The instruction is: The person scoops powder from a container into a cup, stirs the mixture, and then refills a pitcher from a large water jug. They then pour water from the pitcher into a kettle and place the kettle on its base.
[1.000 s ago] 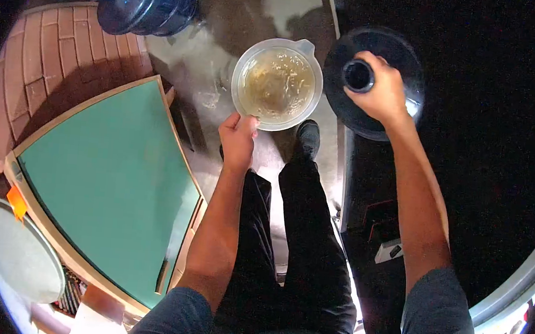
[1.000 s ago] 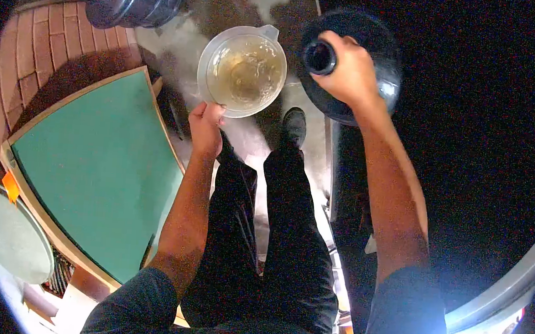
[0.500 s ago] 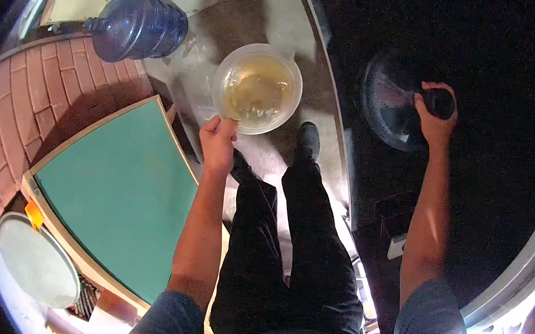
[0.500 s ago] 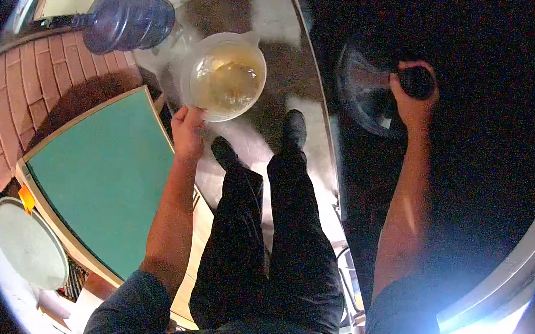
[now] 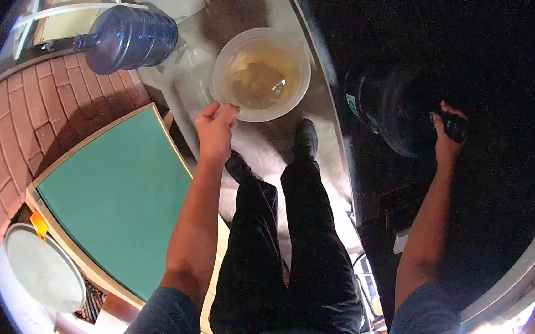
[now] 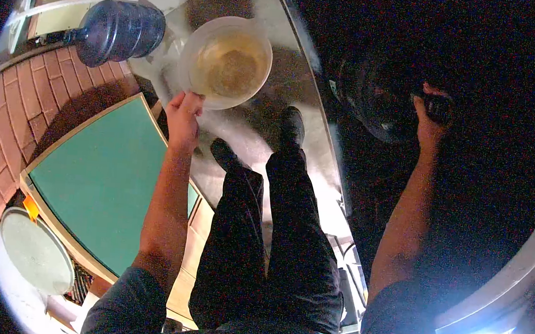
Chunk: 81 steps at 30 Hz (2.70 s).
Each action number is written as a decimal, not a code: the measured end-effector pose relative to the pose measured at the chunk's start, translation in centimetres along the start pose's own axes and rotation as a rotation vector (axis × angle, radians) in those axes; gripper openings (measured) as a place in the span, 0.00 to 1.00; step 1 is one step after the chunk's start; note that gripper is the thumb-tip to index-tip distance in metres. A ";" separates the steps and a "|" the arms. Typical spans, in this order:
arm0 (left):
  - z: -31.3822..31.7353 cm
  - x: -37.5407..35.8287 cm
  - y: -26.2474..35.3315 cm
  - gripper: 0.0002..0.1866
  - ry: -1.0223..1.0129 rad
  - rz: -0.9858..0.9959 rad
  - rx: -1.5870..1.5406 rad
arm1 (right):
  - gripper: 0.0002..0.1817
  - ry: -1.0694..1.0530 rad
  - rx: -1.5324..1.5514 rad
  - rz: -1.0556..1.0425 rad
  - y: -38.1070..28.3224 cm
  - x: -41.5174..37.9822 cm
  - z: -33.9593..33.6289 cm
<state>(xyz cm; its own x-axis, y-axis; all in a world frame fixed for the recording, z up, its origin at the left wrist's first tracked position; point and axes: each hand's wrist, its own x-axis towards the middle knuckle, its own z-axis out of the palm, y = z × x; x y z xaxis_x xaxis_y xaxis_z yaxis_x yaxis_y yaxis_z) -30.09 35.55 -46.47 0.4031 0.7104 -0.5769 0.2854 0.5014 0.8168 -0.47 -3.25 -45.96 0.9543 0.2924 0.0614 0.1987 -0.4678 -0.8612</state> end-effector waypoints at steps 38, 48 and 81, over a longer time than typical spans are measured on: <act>23.3 21.3 -2.8 0.10 -0.613 0.261 0.283 | 0.21 -0.045 0.304 0.672 -1.5 7.0 23.6; 26.1 24.6 -7.0 0.18 -0.635 0.316 0.388 | 0.18 0.045 0.394 0.728 2.4 7.6 25.0; -13.2 -8.3 32.1 0.09 -0.270 0.380 -0.016 | 0.19 -0.637 0.278 0.513 -40.7 -7.9 18.2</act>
<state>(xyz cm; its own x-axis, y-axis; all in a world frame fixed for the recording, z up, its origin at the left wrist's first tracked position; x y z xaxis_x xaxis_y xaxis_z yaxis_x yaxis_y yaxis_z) -35.76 52.31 -15.45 0.6889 0.6924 -0.2143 0.0607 0.2395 0.9690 -20.19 28.60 -20.57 0.5878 0.5514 -0.5919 -0.3642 -0.4729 -0.8023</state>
